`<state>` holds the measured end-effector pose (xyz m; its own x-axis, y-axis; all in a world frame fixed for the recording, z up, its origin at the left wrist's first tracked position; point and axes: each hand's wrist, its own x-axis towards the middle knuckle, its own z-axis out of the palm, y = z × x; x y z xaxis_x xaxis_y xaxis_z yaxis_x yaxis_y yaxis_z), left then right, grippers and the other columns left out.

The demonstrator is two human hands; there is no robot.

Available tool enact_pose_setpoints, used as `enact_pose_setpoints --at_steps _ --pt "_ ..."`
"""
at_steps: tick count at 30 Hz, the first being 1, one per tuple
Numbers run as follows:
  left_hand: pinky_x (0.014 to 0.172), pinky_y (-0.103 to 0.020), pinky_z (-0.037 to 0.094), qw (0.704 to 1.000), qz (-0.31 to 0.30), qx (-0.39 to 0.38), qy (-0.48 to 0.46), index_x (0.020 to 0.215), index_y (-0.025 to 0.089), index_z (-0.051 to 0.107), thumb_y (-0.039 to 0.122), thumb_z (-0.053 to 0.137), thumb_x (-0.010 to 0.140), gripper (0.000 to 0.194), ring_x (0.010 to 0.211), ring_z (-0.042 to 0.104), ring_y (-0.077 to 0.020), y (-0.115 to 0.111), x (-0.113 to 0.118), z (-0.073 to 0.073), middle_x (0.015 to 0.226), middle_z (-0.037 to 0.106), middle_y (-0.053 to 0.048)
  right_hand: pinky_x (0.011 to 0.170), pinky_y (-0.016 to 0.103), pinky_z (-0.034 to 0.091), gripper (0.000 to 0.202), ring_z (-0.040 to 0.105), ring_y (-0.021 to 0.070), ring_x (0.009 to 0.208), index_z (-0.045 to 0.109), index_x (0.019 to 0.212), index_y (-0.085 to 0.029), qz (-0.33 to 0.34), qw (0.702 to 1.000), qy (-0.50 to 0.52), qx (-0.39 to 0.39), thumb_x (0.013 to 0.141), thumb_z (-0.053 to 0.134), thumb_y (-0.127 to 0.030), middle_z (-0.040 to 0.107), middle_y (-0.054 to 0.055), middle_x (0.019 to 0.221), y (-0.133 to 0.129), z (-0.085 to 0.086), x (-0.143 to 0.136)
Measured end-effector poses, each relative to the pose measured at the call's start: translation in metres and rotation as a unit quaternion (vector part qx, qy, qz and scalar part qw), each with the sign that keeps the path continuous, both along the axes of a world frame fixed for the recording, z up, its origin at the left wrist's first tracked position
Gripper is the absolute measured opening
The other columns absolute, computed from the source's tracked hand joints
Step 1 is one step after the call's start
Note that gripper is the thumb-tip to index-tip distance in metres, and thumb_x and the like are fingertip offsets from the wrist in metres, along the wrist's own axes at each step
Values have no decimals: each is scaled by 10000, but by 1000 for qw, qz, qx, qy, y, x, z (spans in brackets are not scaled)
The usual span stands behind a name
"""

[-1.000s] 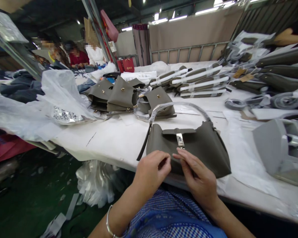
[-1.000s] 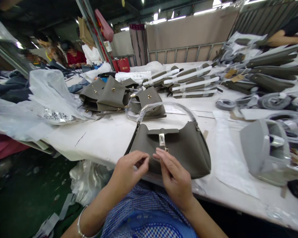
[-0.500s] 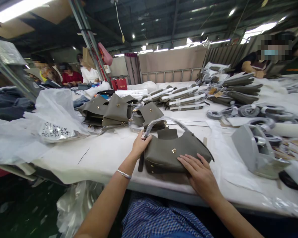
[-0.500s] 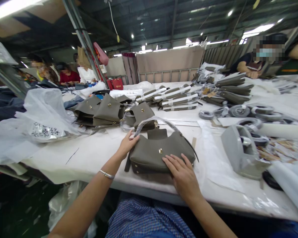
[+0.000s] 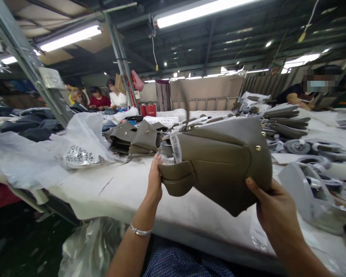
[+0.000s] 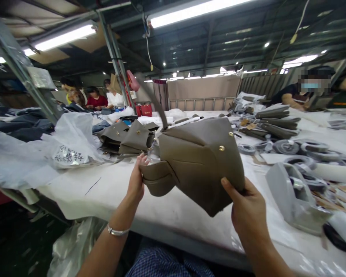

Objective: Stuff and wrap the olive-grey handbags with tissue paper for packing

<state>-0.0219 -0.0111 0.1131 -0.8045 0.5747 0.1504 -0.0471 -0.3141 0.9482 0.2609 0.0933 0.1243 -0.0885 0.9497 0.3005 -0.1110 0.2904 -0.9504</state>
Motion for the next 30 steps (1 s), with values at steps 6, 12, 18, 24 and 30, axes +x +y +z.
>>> enact_pose_setpoints --at_steps 6,12,18,24,30 --pt "943 -309 514 993 -70 40 -83 1496 311 323 590 583 882 723 1200 601 -213 -37 10 1 1462 510 -85 626 388 619 426 729 298 796 727 903 -206 179 938 5 -298 653 782 -547 766 98 915 -21 -61 -3" --pt "952 -333 523 979 -78 -26 -185 1559 213 94 335 822 738 1104 1078 666 -222 -38 19 -34 1277 644 -150 497 327 556 379 690 271 539 741 674 -248 248 860 -446 -12 718 675 -619 700 39 559 1 -57 39" --pt "1009 -374 494 993 -74 -34 79 1558 341 -5 267 756 793 1082 1126 648 -221 -35 43 -13 1303 644 -69 766 376 588 368 731 279 901 738 1082 -300 91 853 -386 340 879 556 -547 760 43 1046 12 15 -13" --pt "839 -358 529 941 -18 -182 284 1564 267 -24 220 672 812 1025 861 694 -221 -40 53 3 972 725 -33 1044 450 485 423 589 264 1229 654 1268 -280 359 778 -309 413 855 683 -364 621 67 1344 7 40 -129" --pt "825 -325 535 948 -1 -184 261 1545 295 -114 186 678 791 1099 884 705 -196 -48 50 -5 1007 733 -6 1017 385 487 211 634 221 1134 770 1012 -305 528 722 -240 378 819 731 -232 717 5 1166 2 36 -171"
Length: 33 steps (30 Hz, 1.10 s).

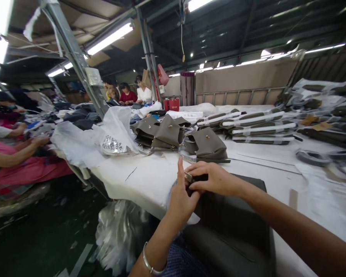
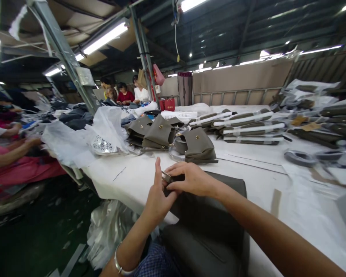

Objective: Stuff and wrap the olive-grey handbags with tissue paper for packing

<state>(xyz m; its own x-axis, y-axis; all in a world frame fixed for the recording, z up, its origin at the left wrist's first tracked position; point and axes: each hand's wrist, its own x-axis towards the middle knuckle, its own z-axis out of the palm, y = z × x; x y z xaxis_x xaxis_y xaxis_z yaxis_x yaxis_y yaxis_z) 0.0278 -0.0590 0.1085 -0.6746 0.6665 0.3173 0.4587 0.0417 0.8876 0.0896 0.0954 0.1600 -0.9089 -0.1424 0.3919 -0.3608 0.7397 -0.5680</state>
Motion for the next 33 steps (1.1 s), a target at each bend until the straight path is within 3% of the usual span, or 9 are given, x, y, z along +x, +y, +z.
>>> enact_pose_setpoints --at_steps 2,5,8,10,12,17,27,33 --pt "971 -363 496 998 -4 43 -35 1532 290 -167 227 691 818 1118 1062 679 -199 -7 -1 -3 1150 719 -40 971 362 503 171 665 209 1046 780 978 -294 -11 997 11 -79 815 743 -261 752 3 1039 -2 -10 -6" --pt "1016 -376 485 989 29 83 -117 1537 299 -140 291 657 875 1036 1080 679 -182 -22 -5 -10 1248 684 -76 888 329 518 121 689 200 931 788 929 -264 -60 985 21 -162 817 742 -281 765 13 941 -3 -30 -12" --pt "991 -341 506 983 97 69 -140 1510 251 279 374 618 905 704 1074 678 -184 -37 -11 -17 1270 666 -98 831 305 506 107 685 188 856 785 915 -258 -68 985 10 -156 857 698 -282 762 1 900 -2 -49 -16" --pt "979 -325 516 983 127 47 -127 1327 201 549 404 622 898 481 1083 670 -197 -43 -14 -19 1234 683 -100 814 298 494 120 675 181 843 782 930 -260 -64 988 9 -143 875 678 -284 758 -6 898 -2 -57 -19" --pt "948 -319 535 983 141 34 -112 1197 192 648 405 639 885 378 1062 676 -202 -44 -16 -20 1196 699 -91 787 290 489 132 666 177 833 779 955 -262 -73 988 16 -135 870 682 -287 753 -9 884 -4 -63 -23" --pt "853 -311 578 986 156 27 -49 1168 219 675 391 621 904 320 1015 671 -192 -41 -26 -23 1197 682 -76 706 279 477 124 651 175 784 775 924 -249 -108 989 31 -99 842 695 -298 742 -3 837 -11 -69 -29" --pt "775 -254 583 988 150 30 28 1105 238 712 328 668 882 245 937 667 -154 -31 -35 -19 1138 670 -60 734 293 464 87 636 182 826 751 918 -275 -113 989 55 -79 851 695 -285 743 -11 863 -10 -82 -31" --pt "769 -253 571 969 180 13 169 995 247 753 249 697 862 144 887 671 -147 -26 -32 -16 1007 690 -33 729 304 454 61 618 201 841 731 877 -239 -154 983 97 -13 861 686 -277 741 9 850 -18 -83 -28"
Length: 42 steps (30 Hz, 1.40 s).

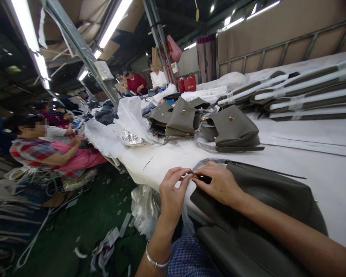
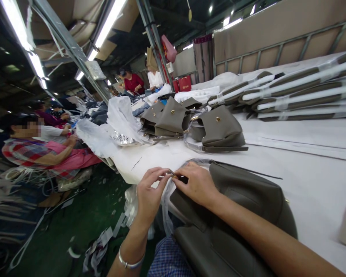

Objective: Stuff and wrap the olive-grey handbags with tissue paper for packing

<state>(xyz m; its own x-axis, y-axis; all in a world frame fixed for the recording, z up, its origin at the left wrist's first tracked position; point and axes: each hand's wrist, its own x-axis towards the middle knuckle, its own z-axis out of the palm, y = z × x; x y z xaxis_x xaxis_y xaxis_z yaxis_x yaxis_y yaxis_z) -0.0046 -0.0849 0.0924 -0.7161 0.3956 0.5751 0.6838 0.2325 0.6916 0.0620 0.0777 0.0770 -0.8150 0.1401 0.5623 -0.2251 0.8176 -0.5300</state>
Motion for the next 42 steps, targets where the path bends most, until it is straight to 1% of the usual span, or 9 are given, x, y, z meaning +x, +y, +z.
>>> enact_pose_setpoints --at_steps 4,7,14,22,25,28,31,33,42 --pt "859 -288 545 992 58 -39 108 955 231 750 214 696 864 107 905 670 -154 -1 1 -6 953 712 -29 722 308 446 107 605 212 841 719 871 -224 -24 999 21 44 892 646 -300 740 27 842 -5 -2 2" --pt "863 -293 538 984 76 -59 148 945 226 742 213 688 871 93 900 668 -156 -3 1 -10 939 715 -31 719 313 435 148 596 219 841 714 875 -220 -33 996 27 74 915 619 -327 733 39 831 -6 -3 3" --pt "859 -300 536 991 32 -66 107 926 205 697 231 637 907 68 919 655 -161 -6 -2 -6 961 690 -42 738 314 437 170 588 215 834 710 896 -217 -17 995 28 95 938 589 -328 730 43 849 -6 -3 4" --pt "851 -288 519 993 26 -61 95 904 201 666 206 633 903 34 927 645 -157 -2 1 -9 953 674 -35 736 303 455 95 609 197 844 725 876 -235 -10 1000 -1 13 886 654 -298 736 9 841 -5 -3 1" --pt "809 -272 532 998 24 -34 54 894 198 661 223 634 901 38 889 641 -148 -2 1 -11 950 662 -35 737 301 455 78 617 195 858 741 891 -261 4 999 -18 -28 868 678 -301 735 -3 854 -2 -3 0" --pt "781 -267 553 998 18 28 -54 971 197 656 286 622 912 112 865 657 -146 -2 -3 -12 951 672 -35 743 299 463 108 631 186 845 759 939 -275 49 994 -46 -92 865 690 -314 737 -4 867 3 -1 -3" --pt "801 -295 575 979 -27 81 -184 1142 191 638 353 637 899 292 878 686 -165 -1 -6 -13 989 708 -52 770 302 476 130 640 184 840 770 957 -268 93 981 -76 -154 872 683 -315 737 2 867 8 1 -6" --pt "801 -305 582 968 -49 85 -230 1145 177 660 375 660 876 334 883 692 -176 0 -7 -14 1021 725 -71 791 308 481 140 644 187 854 773 961 -265 115 973 -87 -178 882 667 -310 742 5 887 11 1 -7" --pt "705 -239 563 965 -34 79 -249 1049 173 723 385 703 831 304 873 691 -171 9 -2 -9 968 746 -70 788 324 505 210 659 200 859 766 1023 -247 146 972 -87 -163 916 622 -356 747 34 902 14 0 -8"
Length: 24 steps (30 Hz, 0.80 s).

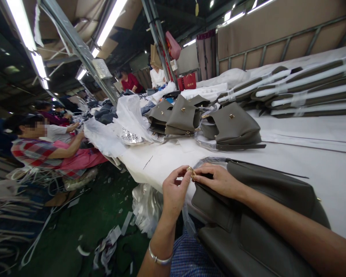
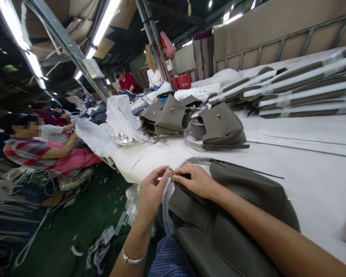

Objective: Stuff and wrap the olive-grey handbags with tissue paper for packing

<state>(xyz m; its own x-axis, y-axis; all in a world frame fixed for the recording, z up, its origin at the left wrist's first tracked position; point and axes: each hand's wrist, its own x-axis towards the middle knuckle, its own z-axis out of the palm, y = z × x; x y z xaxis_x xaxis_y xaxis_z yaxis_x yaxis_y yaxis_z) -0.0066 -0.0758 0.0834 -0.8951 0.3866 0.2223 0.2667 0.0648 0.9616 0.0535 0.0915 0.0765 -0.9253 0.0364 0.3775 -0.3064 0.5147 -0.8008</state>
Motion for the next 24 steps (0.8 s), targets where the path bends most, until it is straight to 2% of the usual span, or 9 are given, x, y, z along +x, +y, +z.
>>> enact_pose_setpoints --at_steps 5,9,12,18,24 --pt "713 -240 559 998 1 36 -43 1085 171 706 379 728 811 344 869 696 -164 -1 -1 -3 988 754 -76 809 323 498 212 652 199 871 761 1018 -230 3 1000 -14 -4 889 650 -357 733 31 893 0 4 1" --pt "751 -248 557 998 -12 55 -30 1048 169 720 358 721 824 293 880 697 -160 -2 -1 -6 996 760 -75 811 327 500 202 656 198 861 764 925 -220 10 999 -38 -29 904 625 -364 736 22 878 1 6 -1" --pt "735 -258 564 998 7 58 -17 1021 164 734 365 731 816 287 838 698 -161 -2 0 -7 973 764 -70 808 328 503 194 663 198 856 766 916 -221 0 998 -38 -40 893 640 -367 742 19 879 1 5 -2" --pt "741 -281 579 997 72 20 21 934 164 756 385 742 799 260 749 701 -161 0 6 0 856 768 -49 775 315 506 143 659 187 833 773 930 -249 -46 999 21 -19 883 664 -328 742 15 866 -3 -3 1" --pt "722 -270 569 997 77 13 5 887 160 759 387 741 800 244 744 703 -165 -4 9 1 803 763 -45 759 337 511 125 634 202 849 769 962 -245 -106 990 92 33 878 679 -270 742 34 864 -11 -4 8"
